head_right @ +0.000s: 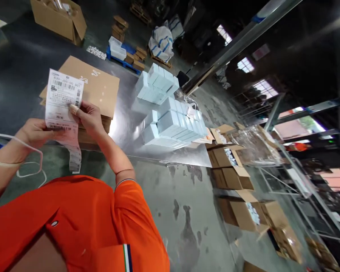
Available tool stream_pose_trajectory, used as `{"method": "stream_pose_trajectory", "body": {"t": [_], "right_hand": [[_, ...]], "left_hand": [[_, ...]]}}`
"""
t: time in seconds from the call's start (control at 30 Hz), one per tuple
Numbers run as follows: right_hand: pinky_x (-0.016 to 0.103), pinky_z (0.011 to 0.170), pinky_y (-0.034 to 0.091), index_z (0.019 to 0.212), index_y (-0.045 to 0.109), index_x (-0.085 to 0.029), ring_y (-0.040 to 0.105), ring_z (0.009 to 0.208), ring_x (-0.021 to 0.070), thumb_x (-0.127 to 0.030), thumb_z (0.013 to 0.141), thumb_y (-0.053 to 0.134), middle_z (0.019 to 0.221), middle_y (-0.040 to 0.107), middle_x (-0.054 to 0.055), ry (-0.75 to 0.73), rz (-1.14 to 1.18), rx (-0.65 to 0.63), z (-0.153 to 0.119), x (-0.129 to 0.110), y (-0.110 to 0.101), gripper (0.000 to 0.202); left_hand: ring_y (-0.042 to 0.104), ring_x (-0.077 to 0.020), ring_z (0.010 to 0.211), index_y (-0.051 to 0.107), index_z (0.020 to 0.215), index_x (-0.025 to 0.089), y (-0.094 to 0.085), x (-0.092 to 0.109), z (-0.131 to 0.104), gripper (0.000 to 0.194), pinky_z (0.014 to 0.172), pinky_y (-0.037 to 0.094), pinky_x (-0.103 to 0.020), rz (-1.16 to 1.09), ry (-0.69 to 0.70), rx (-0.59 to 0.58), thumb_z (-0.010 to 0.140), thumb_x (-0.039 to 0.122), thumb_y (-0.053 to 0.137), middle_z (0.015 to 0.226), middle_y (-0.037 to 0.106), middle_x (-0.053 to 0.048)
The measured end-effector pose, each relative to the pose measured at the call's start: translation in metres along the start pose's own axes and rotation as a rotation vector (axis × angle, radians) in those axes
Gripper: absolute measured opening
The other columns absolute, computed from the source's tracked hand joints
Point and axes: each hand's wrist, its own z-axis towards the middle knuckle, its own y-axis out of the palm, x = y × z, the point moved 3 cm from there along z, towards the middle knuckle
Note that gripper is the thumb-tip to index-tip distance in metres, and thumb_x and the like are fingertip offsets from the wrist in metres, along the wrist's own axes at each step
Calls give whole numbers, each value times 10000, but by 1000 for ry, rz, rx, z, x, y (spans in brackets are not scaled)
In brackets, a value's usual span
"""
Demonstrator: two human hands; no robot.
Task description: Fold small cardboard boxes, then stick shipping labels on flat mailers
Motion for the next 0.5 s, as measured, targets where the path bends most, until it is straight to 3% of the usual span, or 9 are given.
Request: {"method": "stream_pose_trajectory", "body": {"t": [0.07,0.17,0.27,0.37,0.43,0.5], "right_hand": [[152,555,397,1071,699,-127,426,611,53,-298,1092,696,669,496,-86,4,-43,4,5,0,-5,172],[203,648,551,1317,684,-151,596,722,114,-389,1095,660,802,611,-34,-106,-181,111,0,-2,-15,326],[332,954,658,1473,648,-256,728,1144,223,-461,1023,754,1151,736,59,-337,-429,220,-19,-9,-21,505],[388,1208,561,1238,792,-293,680,1369,264,-440,941,872,1289,765,69,-469,-657,43,-39,-7,-14,341],[383,1204,559,1078,832,-275,722,1293,252,-415,969,846,1204,794,70,-474,-678,-61,-46,-1,-10,178],[357,1113,602,1014,844,-249,757,1180,233,-423,1006,803,1142,800,77,-434,-601,-91,-47,5,-8,179]], "left_hand": [[779,-333,978,858,898,157,4,6,-1,687,1083,633,-593,31,56,12,389,564,1074,1032,850,-129],[783,-350,1082,870,919,218,8,20,-2,547,1122,615,-574,107,153,6,556,613,975,1074,859,-96],[794,-349,1038,867,890,234,8,31,-4,452,1070,651,-540,223,227,-2,633,606,887,1021,862,-80],[803,-360,995,876,874,247,6,37,-8,434,1006,679,-518,350,297,-75,671,621,796,991,860,-69],[804,-365,903,881,855,250,6,39,-11,458,864,697,-482,456,331,-160,709,660,737,911,850,-70],[790,-349,790,877,829,235,5,40,-11,502,705,672,-419,547,364,-233,764,690,675,828,833,-83]]}}
